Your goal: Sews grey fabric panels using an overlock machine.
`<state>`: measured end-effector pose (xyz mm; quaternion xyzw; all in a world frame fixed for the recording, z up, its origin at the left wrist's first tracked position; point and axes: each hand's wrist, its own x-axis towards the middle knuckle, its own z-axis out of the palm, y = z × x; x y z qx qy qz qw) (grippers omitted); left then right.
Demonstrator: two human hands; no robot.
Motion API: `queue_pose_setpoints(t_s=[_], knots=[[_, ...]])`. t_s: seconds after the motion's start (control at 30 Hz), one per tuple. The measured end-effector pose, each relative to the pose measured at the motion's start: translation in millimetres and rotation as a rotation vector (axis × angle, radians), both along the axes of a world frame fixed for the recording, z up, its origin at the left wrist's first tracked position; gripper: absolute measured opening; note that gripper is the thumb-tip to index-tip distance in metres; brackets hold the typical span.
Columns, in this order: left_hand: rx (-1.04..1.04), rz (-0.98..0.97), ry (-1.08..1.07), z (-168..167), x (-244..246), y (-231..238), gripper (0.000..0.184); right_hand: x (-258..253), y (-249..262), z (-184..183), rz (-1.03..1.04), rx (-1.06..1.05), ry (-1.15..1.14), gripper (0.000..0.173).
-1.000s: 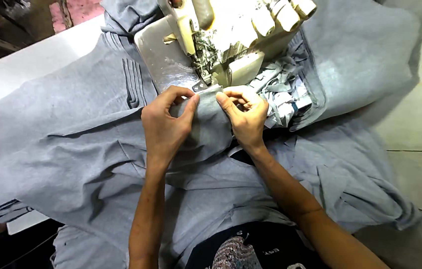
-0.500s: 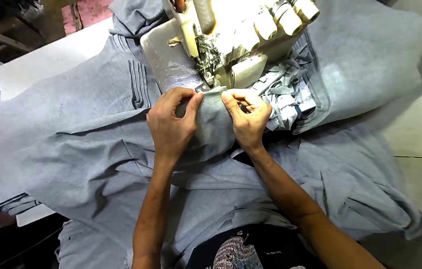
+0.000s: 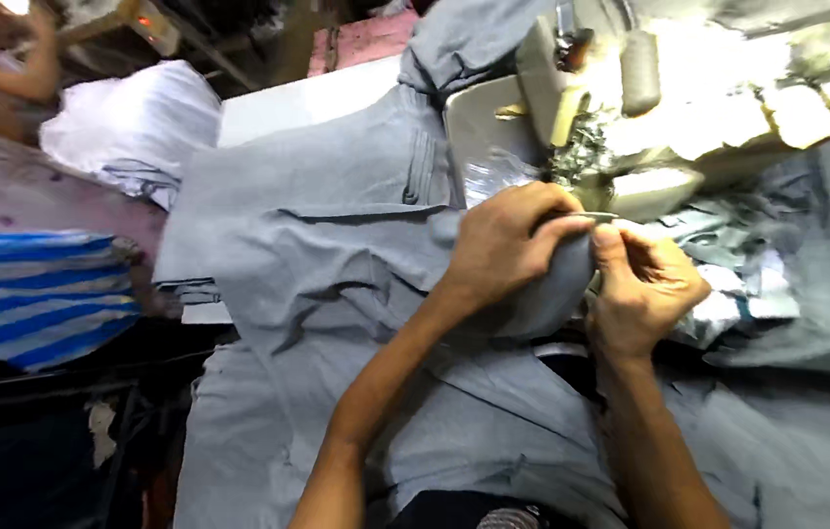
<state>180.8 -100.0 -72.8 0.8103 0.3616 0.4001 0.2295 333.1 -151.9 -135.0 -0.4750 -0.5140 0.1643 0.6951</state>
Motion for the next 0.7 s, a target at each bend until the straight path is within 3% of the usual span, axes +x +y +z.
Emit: queue_pose_setpoints(t_s=[0.27,0.47,0.7], knots=[[-0.022,0.005,0.014,-6.8,4.9,2.0,0.004,-0.3,0.7,3.3,-0.055,-0.049,-0.084,0.011],[-0.047,0.054,0.056,2.4,-4.9,-8.5,0.010,1.0,1.0,2.6,-0.076,-0.065,-0.112,0.011],[0.007,0.169,0.087,-9.7,-7.1,-9.9,0.020,-6.1,-4.9,6.6,-0.049,-0.211,-0.079,0.016]])
